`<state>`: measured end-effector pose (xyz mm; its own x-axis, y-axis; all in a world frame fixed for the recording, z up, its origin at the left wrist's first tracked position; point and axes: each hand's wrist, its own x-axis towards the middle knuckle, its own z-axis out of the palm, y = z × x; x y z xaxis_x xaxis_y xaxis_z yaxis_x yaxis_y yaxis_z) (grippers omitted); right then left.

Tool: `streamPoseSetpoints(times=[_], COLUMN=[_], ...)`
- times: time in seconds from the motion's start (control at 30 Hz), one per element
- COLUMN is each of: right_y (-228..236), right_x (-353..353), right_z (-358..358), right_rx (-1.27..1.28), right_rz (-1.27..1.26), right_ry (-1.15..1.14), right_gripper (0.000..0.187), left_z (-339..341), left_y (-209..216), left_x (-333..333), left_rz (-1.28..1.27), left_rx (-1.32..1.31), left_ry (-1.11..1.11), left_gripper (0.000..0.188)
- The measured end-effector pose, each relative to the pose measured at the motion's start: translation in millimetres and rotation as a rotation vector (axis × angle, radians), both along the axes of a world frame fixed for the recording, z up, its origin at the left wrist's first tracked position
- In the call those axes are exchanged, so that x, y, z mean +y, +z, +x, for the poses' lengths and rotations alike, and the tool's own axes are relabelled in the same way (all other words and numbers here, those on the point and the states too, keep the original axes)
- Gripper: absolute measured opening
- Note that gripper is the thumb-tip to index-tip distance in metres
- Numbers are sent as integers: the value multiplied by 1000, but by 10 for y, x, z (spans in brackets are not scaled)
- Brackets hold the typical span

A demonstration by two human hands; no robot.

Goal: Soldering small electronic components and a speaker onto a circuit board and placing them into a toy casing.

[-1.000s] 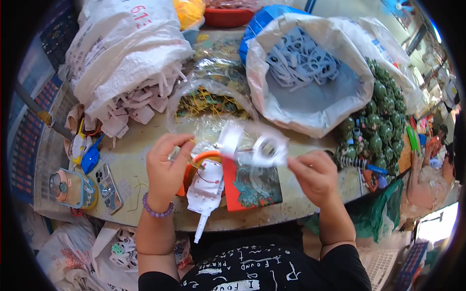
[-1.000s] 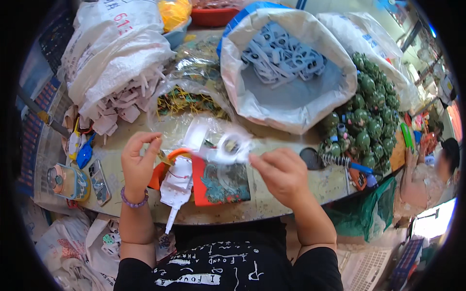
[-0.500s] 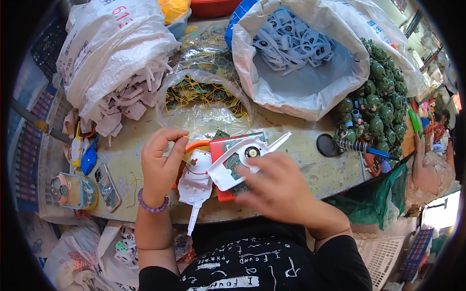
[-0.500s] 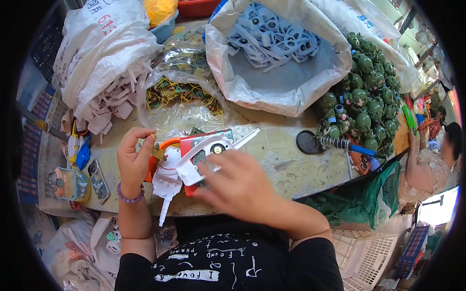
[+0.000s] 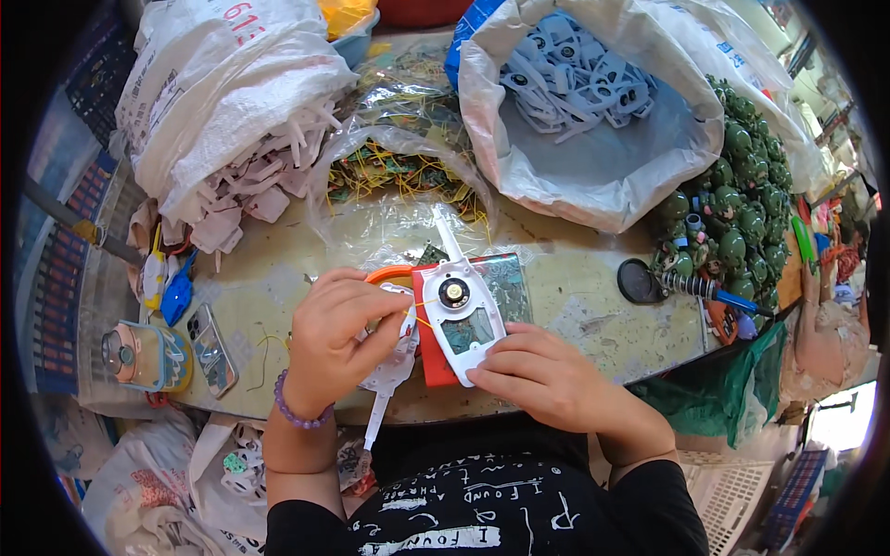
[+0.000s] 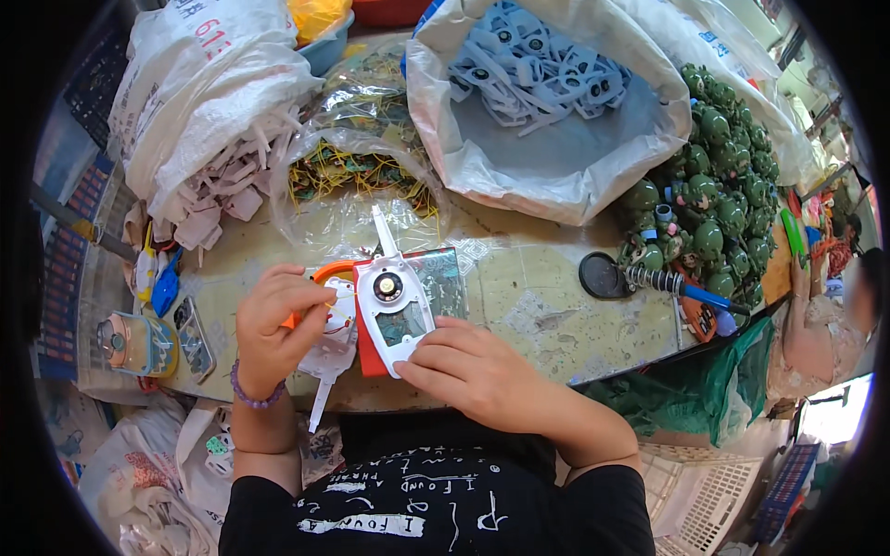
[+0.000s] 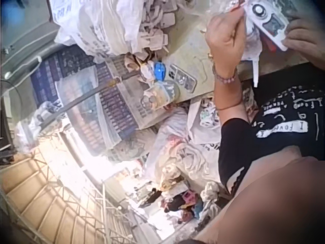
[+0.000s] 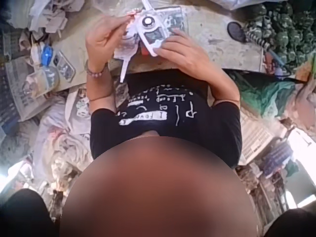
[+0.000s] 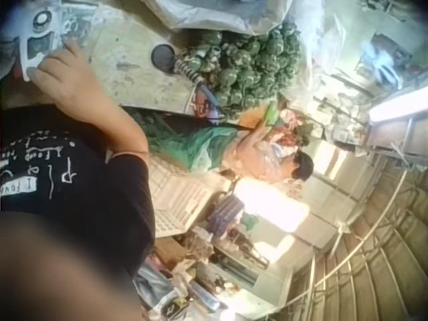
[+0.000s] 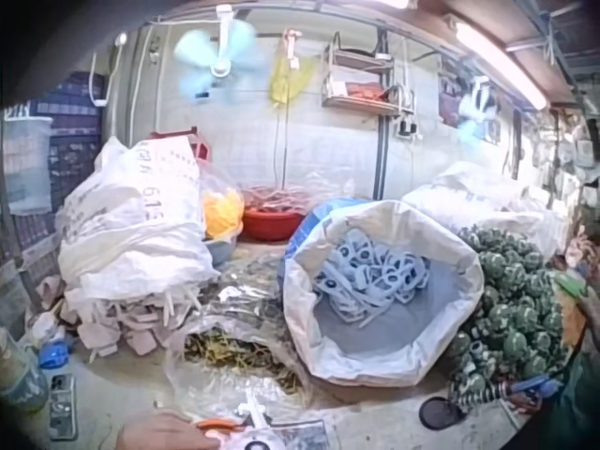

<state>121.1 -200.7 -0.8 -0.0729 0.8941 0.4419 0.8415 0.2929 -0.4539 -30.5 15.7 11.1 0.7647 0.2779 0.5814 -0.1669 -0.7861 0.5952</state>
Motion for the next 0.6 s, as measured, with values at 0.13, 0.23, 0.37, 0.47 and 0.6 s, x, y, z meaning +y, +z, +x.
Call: streamPoseSetpoints(times=[0.13, 0.23, 0.37, 0.47, 0.6], right_y=[-30, -23, 79, 29, 13], right_x=[-60, -95, -38, 185, 311], right_z=[74, 85, 106, 116, 90], right_rx=[17, 20, 134, 192, 281], right_rz=[-44, -20, 105, 225, 185], right_ry=[22, 9, -66, -261, -224], right_gripper=[35, 36, 36, 35, 22], left_z=[15, 30, 19, 19, 17], left_y=[34, 62, 71, 88, 60], left_x=[-52, -146, -212, -260, -262], left_rz=[113, 170, 185, 223, 233], left_rx=[56, 74, 73, 64, 41], left_ry=[0, 11, -37, -36, -65], left_gripper=[16, 18, 20, 20, 20])
